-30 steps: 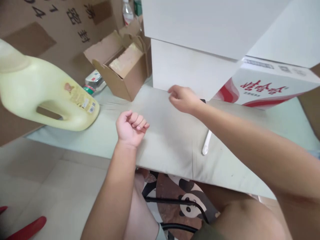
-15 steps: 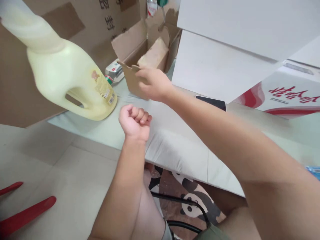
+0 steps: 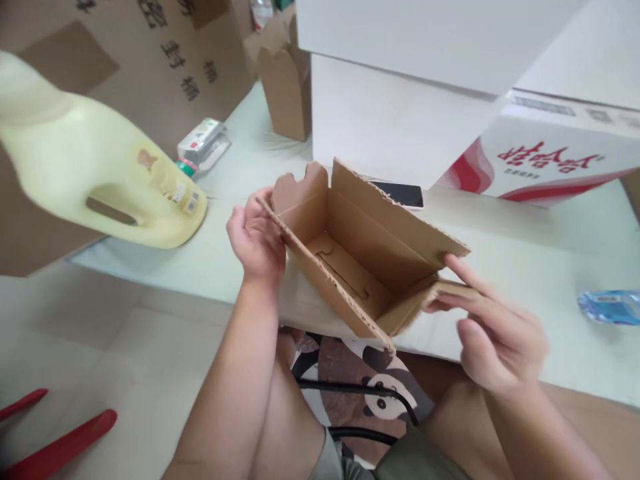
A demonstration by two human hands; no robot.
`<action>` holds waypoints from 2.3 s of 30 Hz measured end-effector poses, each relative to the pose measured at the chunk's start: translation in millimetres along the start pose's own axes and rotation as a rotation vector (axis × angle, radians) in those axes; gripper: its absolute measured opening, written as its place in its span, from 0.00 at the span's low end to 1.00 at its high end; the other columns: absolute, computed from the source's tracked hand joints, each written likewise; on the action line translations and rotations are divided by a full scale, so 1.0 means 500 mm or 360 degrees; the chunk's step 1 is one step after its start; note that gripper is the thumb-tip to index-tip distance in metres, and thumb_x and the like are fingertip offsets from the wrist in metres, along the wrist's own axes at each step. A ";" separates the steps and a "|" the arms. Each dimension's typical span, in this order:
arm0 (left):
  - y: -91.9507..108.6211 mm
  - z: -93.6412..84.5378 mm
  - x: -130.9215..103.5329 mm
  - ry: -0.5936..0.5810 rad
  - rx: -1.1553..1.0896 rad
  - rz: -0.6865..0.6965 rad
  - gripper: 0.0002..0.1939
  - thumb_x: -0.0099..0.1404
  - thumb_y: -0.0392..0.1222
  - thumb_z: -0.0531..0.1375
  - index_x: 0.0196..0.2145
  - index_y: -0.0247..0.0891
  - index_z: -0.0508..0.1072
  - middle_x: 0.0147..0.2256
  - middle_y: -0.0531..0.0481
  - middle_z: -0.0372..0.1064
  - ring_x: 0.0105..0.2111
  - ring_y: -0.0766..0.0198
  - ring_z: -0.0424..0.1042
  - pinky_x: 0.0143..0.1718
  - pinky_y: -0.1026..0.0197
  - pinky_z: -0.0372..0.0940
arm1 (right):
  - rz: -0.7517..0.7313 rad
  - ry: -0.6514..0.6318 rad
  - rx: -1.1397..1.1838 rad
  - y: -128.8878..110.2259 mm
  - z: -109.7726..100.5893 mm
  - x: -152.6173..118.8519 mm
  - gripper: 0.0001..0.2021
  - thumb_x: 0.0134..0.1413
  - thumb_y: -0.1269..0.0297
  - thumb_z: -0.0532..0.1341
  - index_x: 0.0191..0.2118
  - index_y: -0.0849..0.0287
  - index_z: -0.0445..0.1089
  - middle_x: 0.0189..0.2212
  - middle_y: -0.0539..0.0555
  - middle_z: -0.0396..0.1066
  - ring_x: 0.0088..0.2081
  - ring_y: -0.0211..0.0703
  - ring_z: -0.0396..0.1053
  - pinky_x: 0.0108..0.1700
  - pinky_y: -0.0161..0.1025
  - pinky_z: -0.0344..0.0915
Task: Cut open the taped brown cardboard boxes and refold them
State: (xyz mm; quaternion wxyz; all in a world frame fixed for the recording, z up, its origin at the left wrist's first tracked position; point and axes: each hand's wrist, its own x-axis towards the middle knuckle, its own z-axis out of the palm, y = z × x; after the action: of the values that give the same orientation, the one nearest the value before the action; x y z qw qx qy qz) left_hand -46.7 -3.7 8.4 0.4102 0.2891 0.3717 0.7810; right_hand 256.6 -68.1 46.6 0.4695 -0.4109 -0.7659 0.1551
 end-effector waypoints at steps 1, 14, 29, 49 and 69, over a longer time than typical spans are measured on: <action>-0.008 0.013 -0.007 -0.0115 0.0047 0.0012 0.28 0.66 0.69 0.51 0.38 0.43 0.77 0.43 0.44 0.78 0.50 0.49 0.76 0.54 0.49 0.68 | -0.0051 -0.0006 -0.0030 0.015 0.002 -0.006 0.08 0.61 0.63 0.63 0.42 0.50 0.80 0.41 0.57 0.82 0.51 0.57 0.80 0.35 0.45 0.77; -0.059 0.065 -0.030 -0.0034 0.0570 0.0311 0.20 0.54 0.60 0.67 0.26 0.40 0.72 0.28 0.52 0.69 0.28 0.64 0.67 0.34 0.61 0.64 | 0.0511 0.0504 0.0040 0.092 0.068 -0.009 0.34 0.56 0.55 0.66 0.66 0.40 0.55 0.65 0.59 0.60 0.53 0.52 0.72 0.51 0.53 0.72; -0.077 0.066 -0.027 -0.0023 0.0900 0.0532 0.18 0.56 0.57 0.66 0.35 0.43 0.67 0.35 0.51 0.65 0.36 0.62 0.67 0.45 0.58 0.66 | 0.0348 0.0221 0.0497 0.120 0.078 -0.045 0.17 0.67 0.48 0.52 0.53 0.47 0.71 0.59 0.58 0.65 0.67 0.58 0.61 0.67 0.62 0.59; -0.069 0.053 -0.024 -0.0407 0.1059 0.0574 0.12 0.63 0.40 0.58 0.34 0.45 0.83 0.49 0.48 0.79 0.55 0.51 0.75 0.62 0.45 0.67 | 0.0376 0.0197 0.0525 0.114 0.078 -0.039 0.17 0.62 0.44 0.57 0.50 0.48 0.68 0.53 0.58 0.66 0.63 0.60 0.63 0.63 0.63 0.63; -0.077 0.013 0.047 0.0017 0.0547 0.0429 0.12 0.58 0.37 0.56 0.28 0.44 0.81 0.38 0.55 0.81 0.56 0.51 0.73 0.67 0.38 0.59 | 0.0861 -0.0022 0.0558 0.137 0.107 -0.072 0.38 0.61 0.45 0.62 0.72 0.52 0.54 0.69 0.63 0.61 0.71 0.58 0.58 0.72 0.64 0.56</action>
State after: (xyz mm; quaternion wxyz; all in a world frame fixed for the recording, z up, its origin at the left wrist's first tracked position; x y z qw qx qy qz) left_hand -37.2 33.6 -15.8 0.2448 0.3976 0.4596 0.7554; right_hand 252.4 -46.0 -45.0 0.4697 -0.5113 -0.5937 0.4067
